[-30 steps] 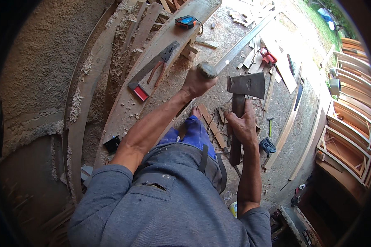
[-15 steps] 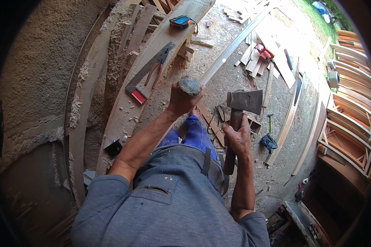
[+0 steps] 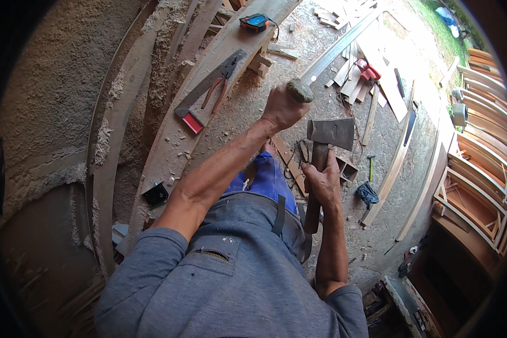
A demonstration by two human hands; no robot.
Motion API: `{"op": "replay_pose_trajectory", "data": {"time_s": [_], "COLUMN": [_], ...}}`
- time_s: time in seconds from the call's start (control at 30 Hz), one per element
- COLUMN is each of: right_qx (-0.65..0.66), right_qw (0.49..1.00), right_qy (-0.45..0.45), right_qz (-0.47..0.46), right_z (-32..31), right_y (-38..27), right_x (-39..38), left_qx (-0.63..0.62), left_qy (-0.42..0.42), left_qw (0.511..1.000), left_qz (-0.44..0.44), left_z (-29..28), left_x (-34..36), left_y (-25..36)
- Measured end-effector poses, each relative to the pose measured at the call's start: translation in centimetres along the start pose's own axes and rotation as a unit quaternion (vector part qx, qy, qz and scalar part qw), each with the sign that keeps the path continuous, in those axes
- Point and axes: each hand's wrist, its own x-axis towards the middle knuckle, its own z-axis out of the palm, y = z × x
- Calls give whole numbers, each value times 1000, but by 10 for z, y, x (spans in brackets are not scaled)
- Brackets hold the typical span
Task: The person uses a small axe to chip and shape a curved wooden plank on a workbench. They repeatedly strike the wood, pause to inspect the surface, and later use a square and pencil to mark measurements on the plank.
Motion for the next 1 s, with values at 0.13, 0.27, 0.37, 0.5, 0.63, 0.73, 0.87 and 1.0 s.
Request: {"op": "replay_pose_trajectory", "data": {"time_s": [0.13, 0.27, 0.37, 0.5, 0.63, 0.73, 0.87, 1.0], "right_qx": [-27, -32, -33, -68, -38, -54, -59, -109], "right_qw": [999, 999, 999, 997, 999, 998, 998, 987], "right_qy": [34, 6, 9, 25, 25, 23, 12, 29], "right_qz": [-24, -4, -6, 20, 30, 16, 9, -118], "right_z": [6, 3, 0, -5, -8, -10, -7, -23], "right_y": [-2, 7, 12, 16, 13, 14, -4, -19], "right_x": [-3, -4, -7, -6, -2, 6, 13, 43], "left_qx": [-72, -157, -177, -160, -205, -185, -180, -184], "left_qy": [30, -48, -46, -70, -49, -78, -77, -50], "left_qw": [990, 986, 983, 985, 977, 978, 980, 981], "left_qz": [113, 12, 8, -12, -36, -50, -45, -31], "left_z": [-35, -44, -25, -19, -15, -18, -18, -14], "left_x": [-33, 13, 30, 27, 21, 24, 24, 25], "left_y": [16, -13, -12, -8, -17, -17, -18, -21]}}
